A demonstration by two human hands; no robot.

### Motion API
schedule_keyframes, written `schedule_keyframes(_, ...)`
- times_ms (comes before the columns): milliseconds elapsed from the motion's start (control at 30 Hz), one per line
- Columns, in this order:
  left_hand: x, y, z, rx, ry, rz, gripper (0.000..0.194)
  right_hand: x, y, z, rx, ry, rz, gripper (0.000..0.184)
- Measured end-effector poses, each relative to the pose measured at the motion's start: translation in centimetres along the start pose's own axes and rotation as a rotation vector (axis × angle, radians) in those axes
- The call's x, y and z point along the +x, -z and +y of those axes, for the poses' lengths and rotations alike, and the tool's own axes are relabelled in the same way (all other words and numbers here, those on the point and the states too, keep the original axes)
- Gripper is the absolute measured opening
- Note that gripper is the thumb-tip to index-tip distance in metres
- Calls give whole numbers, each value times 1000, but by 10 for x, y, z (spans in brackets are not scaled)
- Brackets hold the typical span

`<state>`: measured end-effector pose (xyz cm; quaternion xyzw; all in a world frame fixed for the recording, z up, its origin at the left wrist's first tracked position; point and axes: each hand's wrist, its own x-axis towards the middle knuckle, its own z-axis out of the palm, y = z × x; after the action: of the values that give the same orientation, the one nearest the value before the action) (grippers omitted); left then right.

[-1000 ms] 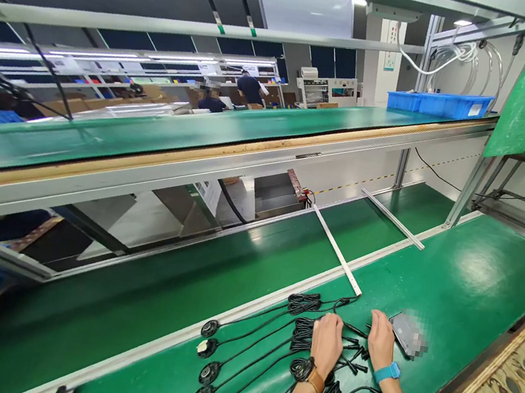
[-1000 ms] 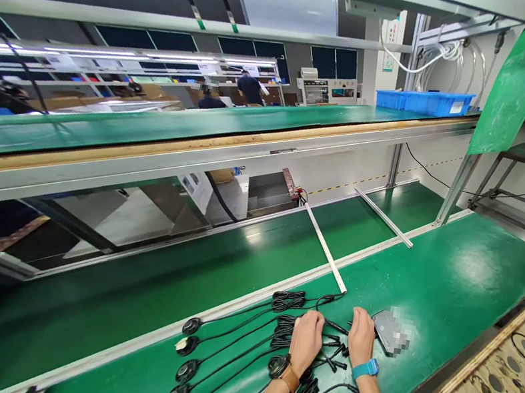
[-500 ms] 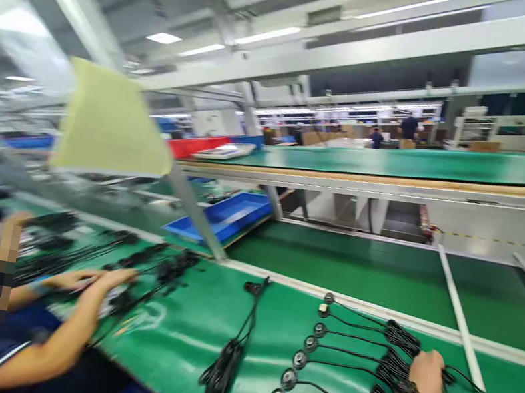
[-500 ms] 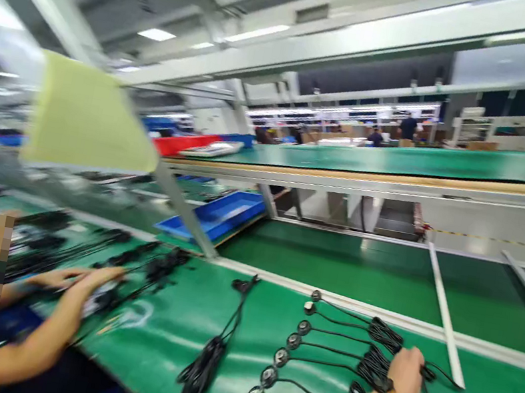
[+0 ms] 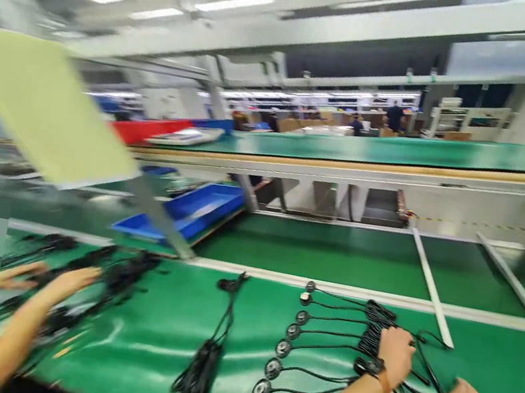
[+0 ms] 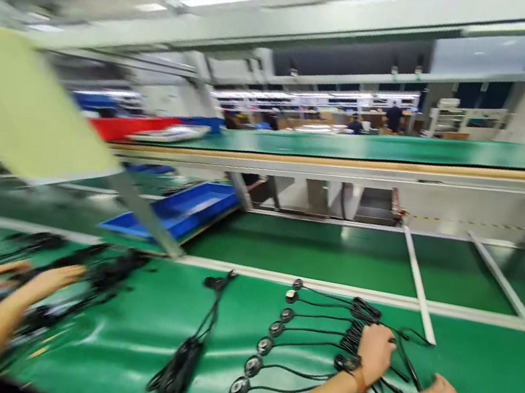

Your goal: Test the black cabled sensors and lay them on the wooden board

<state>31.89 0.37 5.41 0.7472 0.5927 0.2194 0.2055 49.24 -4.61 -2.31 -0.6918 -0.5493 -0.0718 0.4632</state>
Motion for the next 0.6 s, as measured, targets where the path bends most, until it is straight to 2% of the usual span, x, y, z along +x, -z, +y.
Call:
schedule_keyframes(33, -4, 6, -3, -72, -87, 30, 18, -2, 4, 0, -28, -45, 6, 47)
schedule_keyframes(100, -8, 12, -12, -136, -206, -18, 15, -4, 6, -6, 14, -62, -29, 44)
schedule_keyframes(233, -6, 7, -26, -170, -340, -109, 14, -6, 7, -23, 164, -20, -133, 31)
schedule_keyframes(433, -6, -2, -25, -109, -385, -157, 16, -13, 19, -37, 277, 91, -313, 19)
schedule_keyframes(600, -4, -4, -24, -20, -416, -149, 14, -9, 24, -42, 283, 140, -350, 17)
